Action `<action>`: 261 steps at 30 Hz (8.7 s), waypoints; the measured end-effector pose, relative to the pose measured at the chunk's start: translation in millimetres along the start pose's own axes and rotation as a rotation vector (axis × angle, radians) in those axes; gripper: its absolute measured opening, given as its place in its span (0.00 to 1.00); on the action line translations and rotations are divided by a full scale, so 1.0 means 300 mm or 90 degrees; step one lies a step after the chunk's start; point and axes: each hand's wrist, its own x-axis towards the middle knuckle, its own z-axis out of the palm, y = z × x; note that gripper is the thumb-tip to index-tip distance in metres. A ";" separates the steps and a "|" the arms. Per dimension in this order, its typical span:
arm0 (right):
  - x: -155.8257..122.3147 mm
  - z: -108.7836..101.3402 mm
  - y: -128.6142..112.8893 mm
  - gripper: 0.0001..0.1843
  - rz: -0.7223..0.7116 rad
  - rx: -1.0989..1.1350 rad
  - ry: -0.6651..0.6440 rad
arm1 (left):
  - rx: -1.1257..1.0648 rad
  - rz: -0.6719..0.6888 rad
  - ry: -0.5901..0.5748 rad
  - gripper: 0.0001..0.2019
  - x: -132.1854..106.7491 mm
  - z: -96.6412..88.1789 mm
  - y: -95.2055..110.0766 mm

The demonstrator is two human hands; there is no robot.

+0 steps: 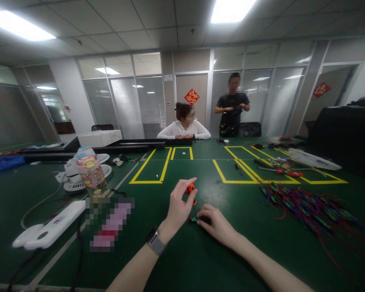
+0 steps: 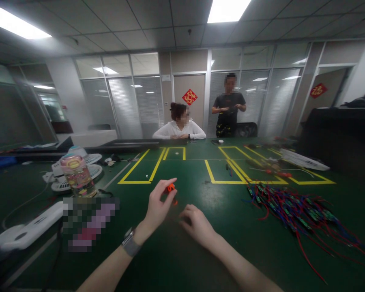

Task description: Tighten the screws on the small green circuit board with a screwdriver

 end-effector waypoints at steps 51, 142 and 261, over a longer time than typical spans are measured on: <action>0.000 -0.013 -0.001 0.08 -0.018 -0.013 -0.018 | -0.046 0.000 -0.017 0.14 -0.004 -0.005 0.005; 0.002 -0.008 0.009 0.07 -0.023 -0.010 -0.017 | -0.038 0.020 0.066 0.05 -0.004 0.013 0.007; 0.005 0.004 0.017 0.05 -0.039 -0.001 0.004 | -0.043 0.034 -0.018 0.18 -0.021 0.013 0.025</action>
